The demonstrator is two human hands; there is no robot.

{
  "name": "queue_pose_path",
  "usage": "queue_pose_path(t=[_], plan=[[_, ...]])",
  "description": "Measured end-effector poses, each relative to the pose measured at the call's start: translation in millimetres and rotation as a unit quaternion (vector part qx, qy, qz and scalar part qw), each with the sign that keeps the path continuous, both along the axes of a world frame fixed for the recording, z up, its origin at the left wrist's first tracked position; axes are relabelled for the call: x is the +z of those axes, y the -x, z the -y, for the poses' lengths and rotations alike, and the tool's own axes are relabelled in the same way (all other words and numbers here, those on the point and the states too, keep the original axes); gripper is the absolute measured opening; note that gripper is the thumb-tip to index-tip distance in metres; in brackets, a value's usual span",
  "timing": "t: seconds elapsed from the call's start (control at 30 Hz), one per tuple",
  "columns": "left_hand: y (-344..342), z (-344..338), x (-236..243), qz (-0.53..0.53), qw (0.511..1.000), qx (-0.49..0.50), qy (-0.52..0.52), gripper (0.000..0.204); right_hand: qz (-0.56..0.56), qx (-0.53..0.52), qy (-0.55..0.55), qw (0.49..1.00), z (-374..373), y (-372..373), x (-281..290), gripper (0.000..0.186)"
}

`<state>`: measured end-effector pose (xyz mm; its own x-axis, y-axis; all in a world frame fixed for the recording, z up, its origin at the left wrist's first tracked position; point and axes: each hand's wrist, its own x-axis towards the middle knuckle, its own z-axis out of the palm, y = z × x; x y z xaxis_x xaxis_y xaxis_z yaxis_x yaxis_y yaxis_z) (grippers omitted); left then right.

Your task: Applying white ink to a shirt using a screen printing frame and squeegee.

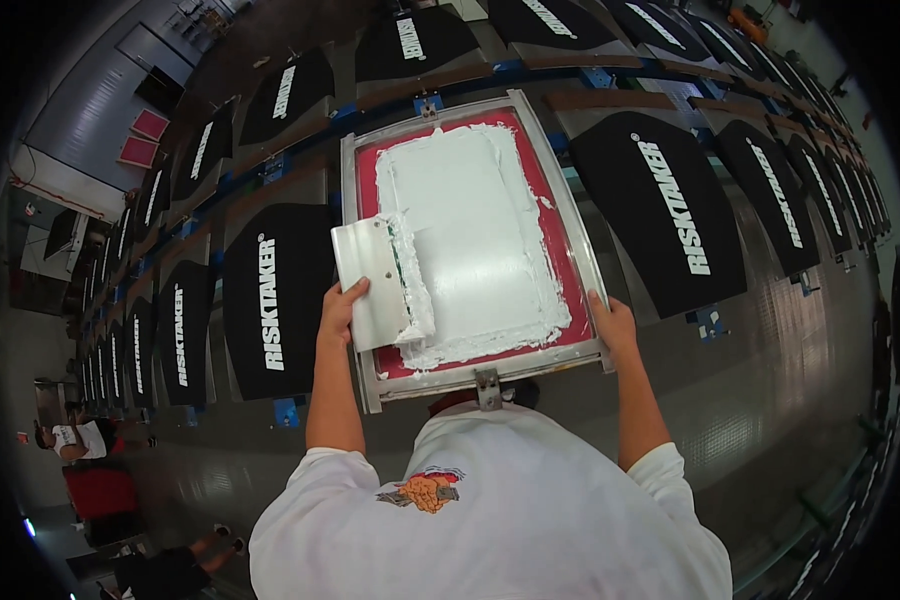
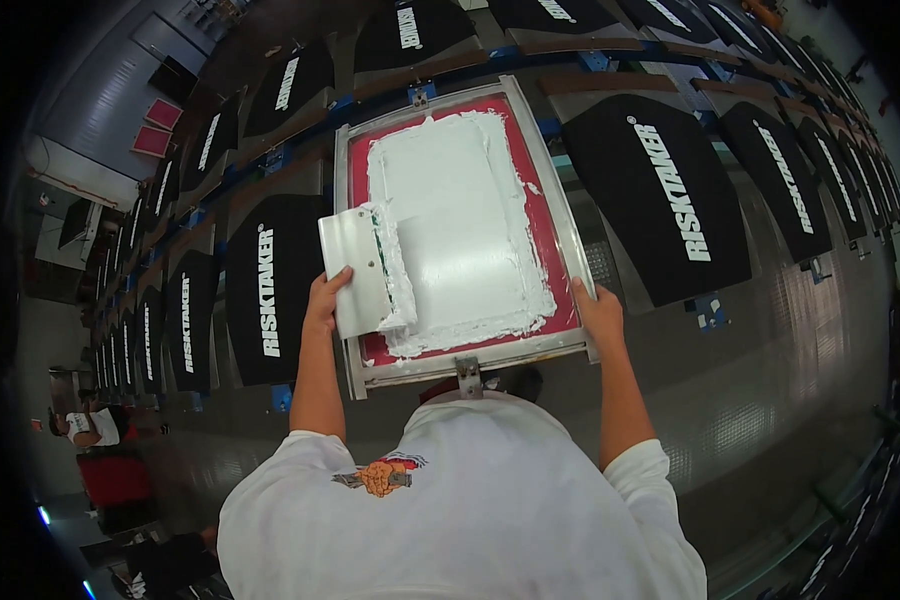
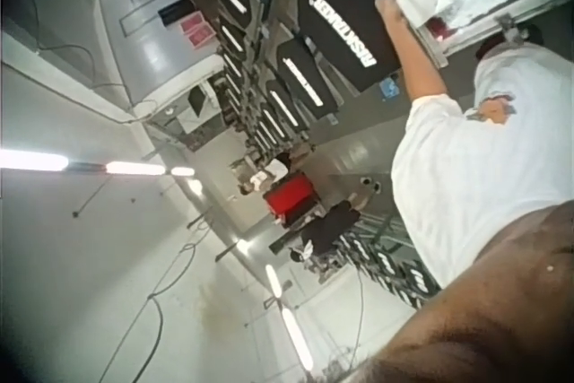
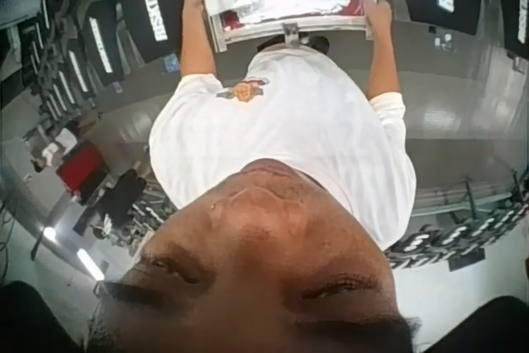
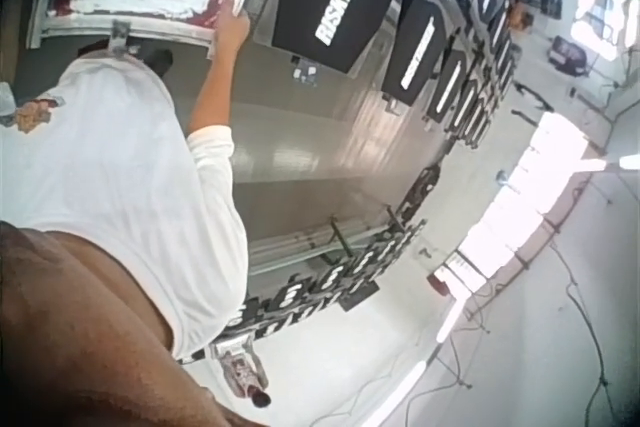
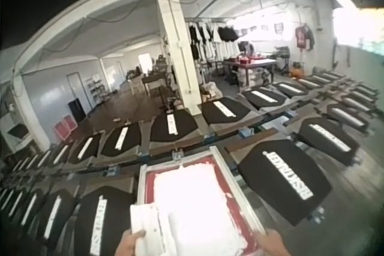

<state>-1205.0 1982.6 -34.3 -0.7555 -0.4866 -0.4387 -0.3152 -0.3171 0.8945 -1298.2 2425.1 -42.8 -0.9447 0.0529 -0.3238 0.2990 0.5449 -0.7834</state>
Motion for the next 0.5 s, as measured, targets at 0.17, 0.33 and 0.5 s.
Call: queue_pose_path(t=[0.17,0.33,0.5], plan=[[39,8,31,0.020,0.989,-0.079,0.127,0.041,-0.403,0.026,-0.250,0.880,13,-32,32,0.041],[183,3,82,0.030,0.807,-0.299,0.508,0.048,0.228,0.271,0.097,0.930,31,-117,18,0.033],[265,-25,60,-0.018,0.639,-0.279,0.717,0.031,0.268,0.299,0.121,0.908,80,-134,24,0.030]])
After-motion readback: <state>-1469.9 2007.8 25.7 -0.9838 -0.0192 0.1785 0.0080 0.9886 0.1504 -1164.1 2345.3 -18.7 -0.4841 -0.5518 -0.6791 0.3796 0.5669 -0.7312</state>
